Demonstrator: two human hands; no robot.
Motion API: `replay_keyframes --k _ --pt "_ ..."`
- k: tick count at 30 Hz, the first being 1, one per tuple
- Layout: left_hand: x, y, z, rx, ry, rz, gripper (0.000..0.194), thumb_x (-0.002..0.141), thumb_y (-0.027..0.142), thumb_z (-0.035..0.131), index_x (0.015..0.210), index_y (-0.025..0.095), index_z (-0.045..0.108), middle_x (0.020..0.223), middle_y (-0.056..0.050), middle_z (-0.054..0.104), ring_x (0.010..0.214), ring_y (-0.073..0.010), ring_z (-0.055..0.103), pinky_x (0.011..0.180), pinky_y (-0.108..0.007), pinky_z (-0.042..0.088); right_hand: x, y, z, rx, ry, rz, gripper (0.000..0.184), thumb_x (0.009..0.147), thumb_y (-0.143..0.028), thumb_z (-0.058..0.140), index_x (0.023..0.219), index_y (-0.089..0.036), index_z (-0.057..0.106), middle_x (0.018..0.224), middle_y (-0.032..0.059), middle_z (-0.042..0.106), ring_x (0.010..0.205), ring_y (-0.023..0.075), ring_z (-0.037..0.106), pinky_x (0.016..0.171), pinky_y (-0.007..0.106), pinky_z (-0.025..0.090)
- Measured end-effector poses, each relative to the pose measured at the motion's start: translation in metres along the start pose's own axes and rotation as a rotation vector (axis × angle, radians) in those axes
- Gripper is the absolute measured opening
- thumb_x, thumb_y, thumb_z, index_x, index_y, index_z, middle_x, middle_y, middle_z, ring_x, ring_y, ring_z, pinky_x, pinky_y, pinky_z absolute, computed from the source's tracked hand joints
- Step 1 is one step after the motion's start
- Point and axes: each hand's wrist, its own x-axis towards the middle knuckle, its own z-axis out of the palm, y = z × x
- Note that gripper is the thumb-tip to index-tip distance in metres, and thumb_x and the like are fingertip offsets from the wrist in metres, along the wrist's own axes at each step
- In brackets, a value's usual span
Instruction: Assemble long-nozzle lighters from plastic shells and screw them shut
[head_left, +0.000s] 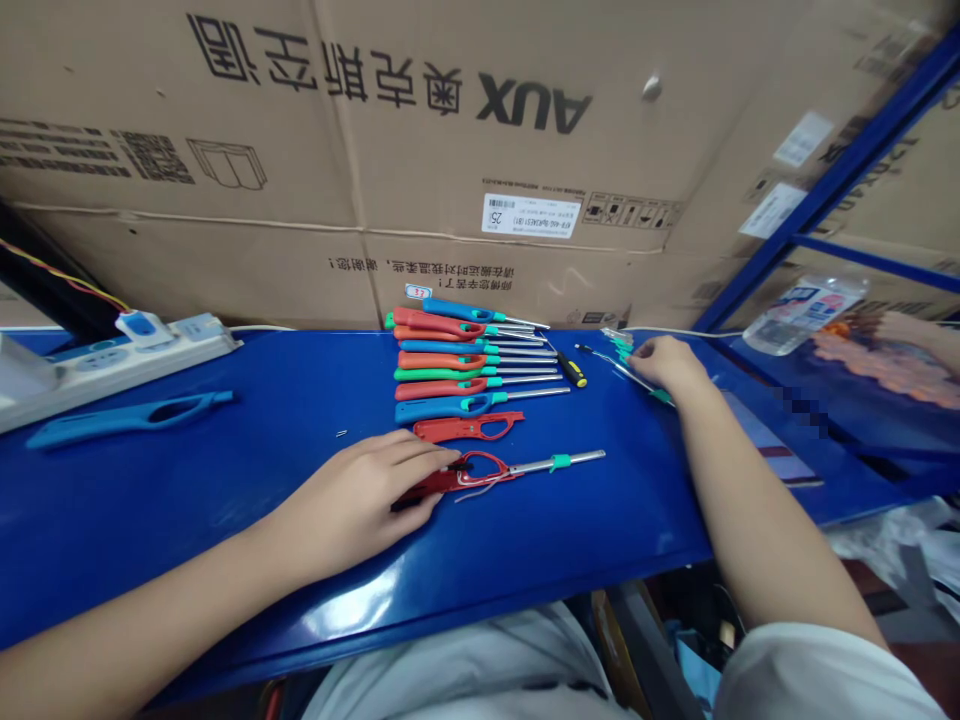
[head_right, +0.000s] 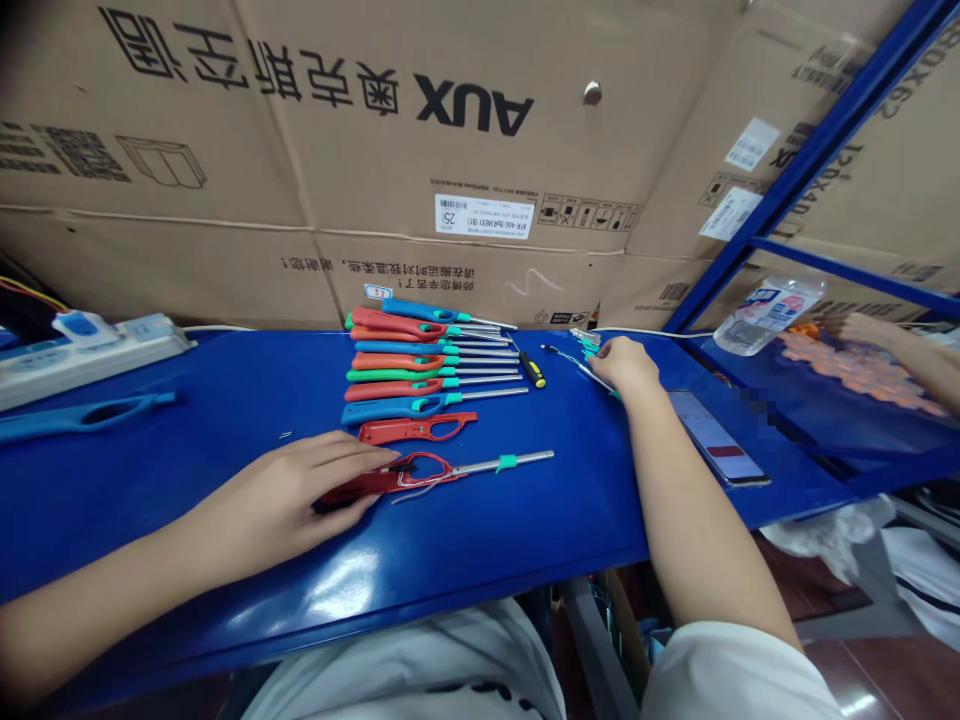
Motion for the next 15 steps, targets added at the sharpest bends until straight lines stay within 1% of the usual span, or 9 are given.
replay_keyframes --k 3,7,11,15 --pt "0.001 0.0 -0.002 0.024 0.012 0.005 0.036 0.097 0.026 0.056 0.131 0.023 0.064 0.122 -0.005 0.073 0.107 -0.0221 0.068 0.092 -0.036 0.056 0.006 0.003 0.006 0.005 -0.004 0.027 0.02 0.084 -0.033 0.069 0.098 -0.02 0.075 0.11 0.0147 0.074 0.105 0.0307 0.07 0.081 0.038 0.055" --pt "0.002 0.001 -0.002 0.038 0.001 0.015 0.034 0.097 0.03 0.056 0.128 0.022 0.066 0.12 -0.006 0.074 0.106 -0.0228 0.069 0.092 -0.037 0.056 0.008 0.004 0.011 0.019 -0.009 0.029 0.018 0.082 -0.031 0.071 0.096 -0.021 0.075 0.109 0.0134 0.074 0.102 0.0294 0.07 0.079 0.037 0.055" --pt "0.002 0.001 -0.002 0.04 -0.015 0.026 0.031 0.097 0.03 0.057 0.125 0.022 0.067 0.119 -0.006 0.074 0.105 -0.0234 0.07 0.092 -0.037 0.056 0.009 0.003 0.013 0.033 0.01 0.018 0.016 0.08 -0.029 0.072 0.093 -0.02 0.075 0.109 0.0156 0.074 0.101 0.0318 0.069 0.076 0.038 0.054" --pt "0.002 0.001 -0.002 0.042 -0.019 0.015 0.031 0.096 0.029 0.058 0.125 0.022 0.066 0.118 -0.006 0.074 0.105 -0.0239 0.07 0.091 -0.038 0.056 0.009 0.004 0.016 0.047 0.038 -0.009 0.013 0.081 -0.03 0.072 0.087 -0.018 0.073 0.103 0.0174 0.074 0.095 0.0324 0.069 0.072 0.038 0.053"
